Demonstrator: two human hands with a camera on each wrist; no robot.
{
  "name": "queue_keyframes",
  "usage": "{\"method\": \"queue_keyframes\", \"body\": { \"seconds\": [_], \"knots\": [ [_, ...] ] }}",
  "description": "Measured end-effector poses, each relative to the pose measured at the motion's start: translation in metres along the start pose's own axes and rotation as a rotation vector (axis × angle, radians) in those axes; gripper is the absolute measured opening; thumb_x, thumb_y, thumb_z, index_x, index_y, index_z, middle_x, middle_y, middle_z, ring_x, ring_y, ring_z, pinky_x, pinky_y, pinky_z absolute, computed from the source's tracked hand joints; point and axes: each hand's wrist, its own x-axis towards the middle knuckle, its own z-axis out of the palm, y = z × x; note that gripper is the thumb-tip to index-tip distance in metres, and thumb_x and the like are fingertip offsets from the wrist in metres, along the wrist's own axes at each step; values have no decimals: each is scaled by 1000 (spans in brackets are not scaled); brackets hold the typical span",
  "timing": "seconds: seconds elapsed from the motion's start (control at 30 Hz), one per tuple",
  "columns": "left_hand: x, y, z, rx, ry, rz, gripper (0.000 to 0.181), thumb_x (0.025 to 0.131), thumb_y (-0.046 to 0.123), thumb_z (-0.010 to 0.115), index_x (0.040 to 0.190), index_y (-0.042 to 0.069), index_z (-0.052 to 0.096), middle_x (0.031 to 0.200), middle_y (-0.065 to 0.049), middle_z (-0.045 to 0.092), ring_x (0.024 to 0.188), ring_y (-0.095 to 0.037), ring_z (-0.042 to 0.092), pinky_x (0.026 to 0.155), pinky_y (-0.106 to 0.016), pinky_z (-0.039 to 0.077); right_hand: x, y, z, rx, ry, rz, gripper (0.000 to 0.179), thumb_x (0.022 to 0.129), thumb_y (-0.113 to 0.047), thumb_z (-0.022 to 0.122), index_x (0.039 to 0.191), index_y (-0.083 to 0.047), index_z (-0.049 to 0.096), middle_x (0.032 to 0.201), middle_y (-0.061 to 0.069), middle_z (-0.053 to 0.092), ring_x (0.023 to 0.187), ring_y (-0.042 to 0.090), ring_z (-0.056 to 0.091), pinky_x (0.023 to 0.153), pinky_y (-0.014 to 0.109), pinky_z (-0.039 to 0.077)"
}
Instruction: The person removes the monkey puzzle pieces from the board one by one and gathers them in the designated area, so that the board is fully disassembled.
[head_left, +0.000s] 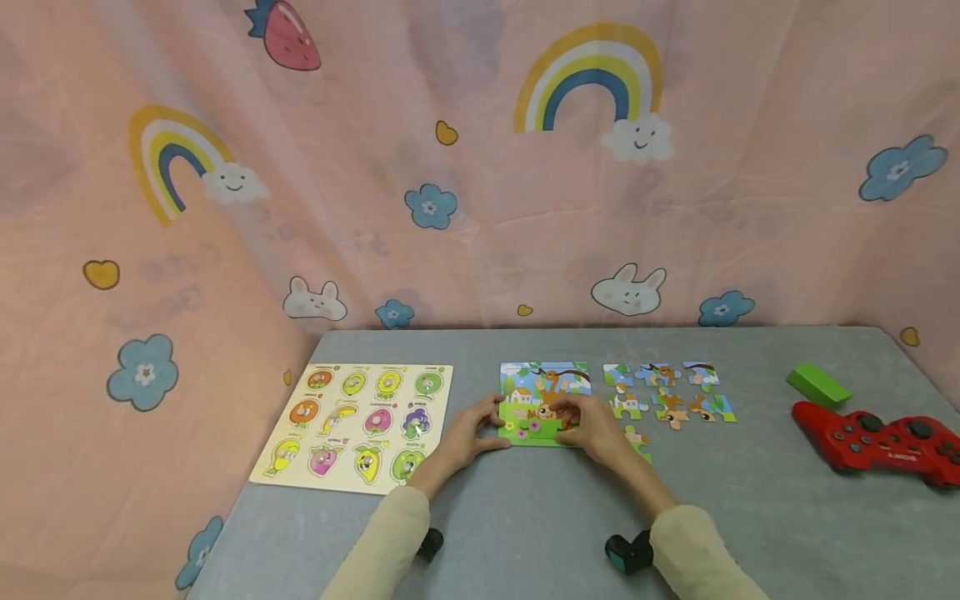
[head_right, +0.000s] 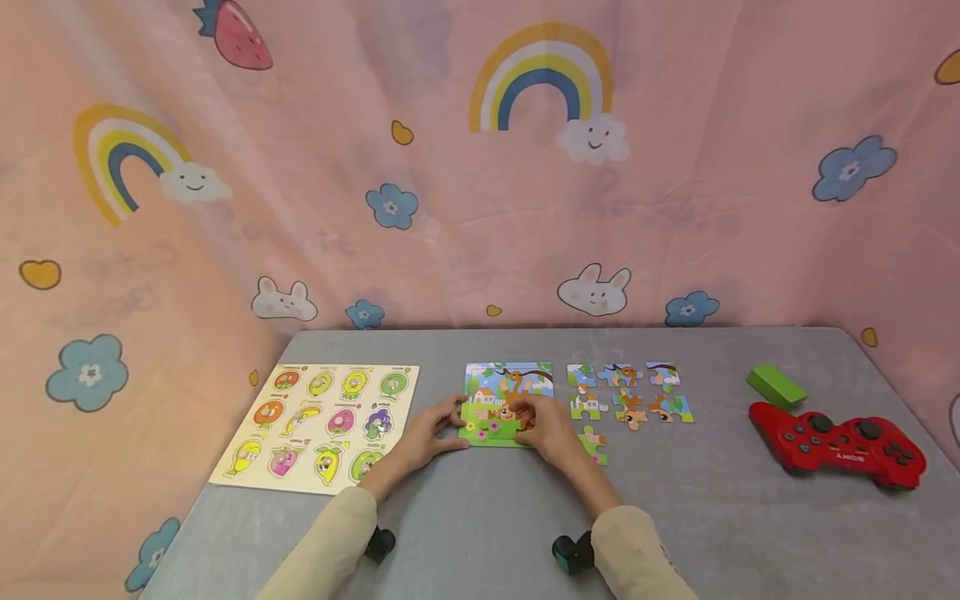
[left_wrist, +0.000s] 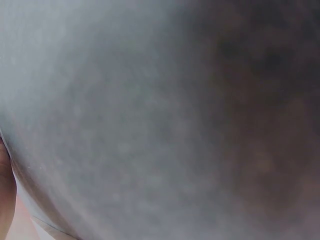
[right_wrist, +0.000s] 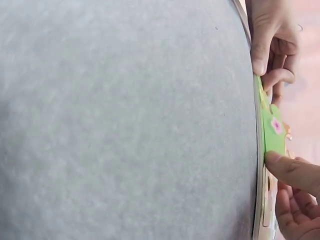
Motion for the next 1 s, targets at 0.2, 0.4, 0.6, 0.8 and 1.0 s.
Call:
{"method": "queue_keyframes", "body": {
  "seconds": [0.2, 0.4, 0.6, 0.8, 1.0],
  "knots": [
    [0, 0, 0, 1, -5, -9, 24, 77, -1, 76, 86, -6, 54, 136, -23, 50, 131, -34, 43, 102, -31, 43, 3, 11, 0, 70, -47, -36, 34, 70, 5, 81, 101, 8, 67, 88, 12, 67, 73, 20, 62, 62, 24, 54],
    [0, -1, 0, 0, -9, -11, 24, 77, 0, 76, 86, -5, 54, 137, -23, 49, 131, -35, 43, 102, -30, 43, 5, 20, -4, 111, -67, -56, 29, 76, 3, 77, 102, 8, 68, 89, 14, 68, 73, 16, 62, 63, 23, 55],
    [0, -2, 0, -8, -9, -22, 24, 78, 1, 76, 86, -4, 54, 137, -22, 49, 132, -33, 43, 103, -31, 43, 8, 22, -6, 117, -58, -68, 24, 80, 1, 74, 102, 7, 69, 90, 14, 69, 73, 15, 63, 63, 23, 55],
    [1, -3, 0, -13, -7, -21, 24, 78, 1, 76, 86, -4, 54, 137, -21, 50, 131, -32, 43, 103, -31, 43, 10, 21, -5, 147, -99, -23, 29, 80, 0, 75, 107, 7, 68, 92, 13, 70, 74, 14, 63, 63, 22, 54],
    [1, -1, 0, -7, -9, -31, 24, 78, 1, 76, 86, -4, 54, 137, -21, 50, 132, -32, 43, 103, -31, 43, 12, 16, -5, 129, -101, -22, 24, 84, -2, 69, 107, 5, 69, 95, 12, 70, 75, 13, 62, 64, 21, 53]
  ]
}}
